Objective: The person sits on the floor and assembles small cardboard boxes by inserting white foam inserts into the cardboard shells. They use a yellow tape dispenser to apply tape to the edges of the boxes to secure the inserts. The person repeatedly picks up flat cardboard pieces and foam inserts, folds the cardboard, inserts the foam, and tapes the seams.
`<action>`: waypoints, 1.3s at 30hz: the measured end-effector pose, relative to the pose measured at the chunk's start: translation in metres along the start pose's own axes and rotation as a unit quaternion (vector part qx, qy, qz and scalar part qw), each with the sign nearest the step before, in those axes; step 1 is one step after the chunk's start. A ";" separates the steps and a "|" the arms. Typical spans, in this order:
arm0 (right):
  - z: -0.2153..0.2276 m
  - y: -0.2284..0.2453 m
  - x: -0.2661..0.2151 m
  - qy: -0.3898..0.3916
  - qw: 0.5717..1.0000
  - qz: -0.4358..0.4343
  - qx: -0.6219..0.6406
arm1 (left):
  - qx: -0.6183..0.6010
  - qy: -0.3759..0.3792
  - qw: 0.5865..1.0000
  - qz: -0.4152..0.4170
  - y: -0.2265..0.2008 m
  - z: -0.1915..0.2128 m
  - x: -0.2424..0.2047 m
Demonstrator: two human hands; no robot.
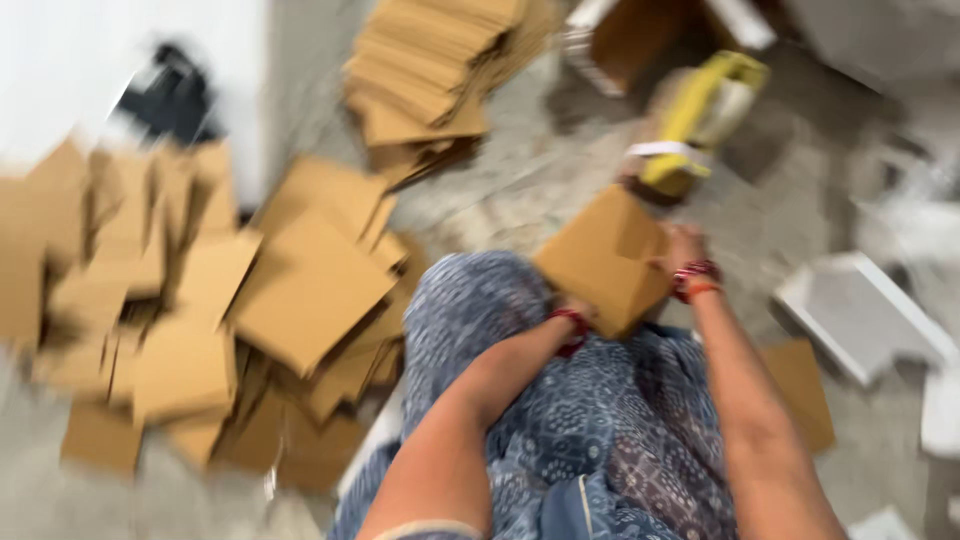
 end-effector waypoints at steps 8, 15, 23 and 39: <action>0.036 0.053 -0.026 -0.120 0.985 0.121 0.014 | -0.135 -0.271 0.916 -0.263 -0.045 0.093 -0.051; 0.050 0.033 -0.082 0.031 0.990 -0.038 0.130 | -0.046 -0.624 0.757 -0.188 0.140 0.281 -0.268; 0.045 0.060 -0.103 0.114 0.962 -0.040 0.244 | 0.118 -0.314 0.900 0.279 0.310 0.264 -0.286; 0.122 0.224 -0.155 0.162 0.657 0.111 0.728 | -0.394 -0.372 0.827 -0.150 0.175 0.318 -0.425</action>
Point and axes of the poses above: each hand's wrist, its own x-axis towards the middle knuckle, its own z-axis out of the back of the hand, y = z × x, the point moved 2 cm from there along x, towards the middle knuckle, and after that the axes turned 1 degree about x, right-handed, at the moved point
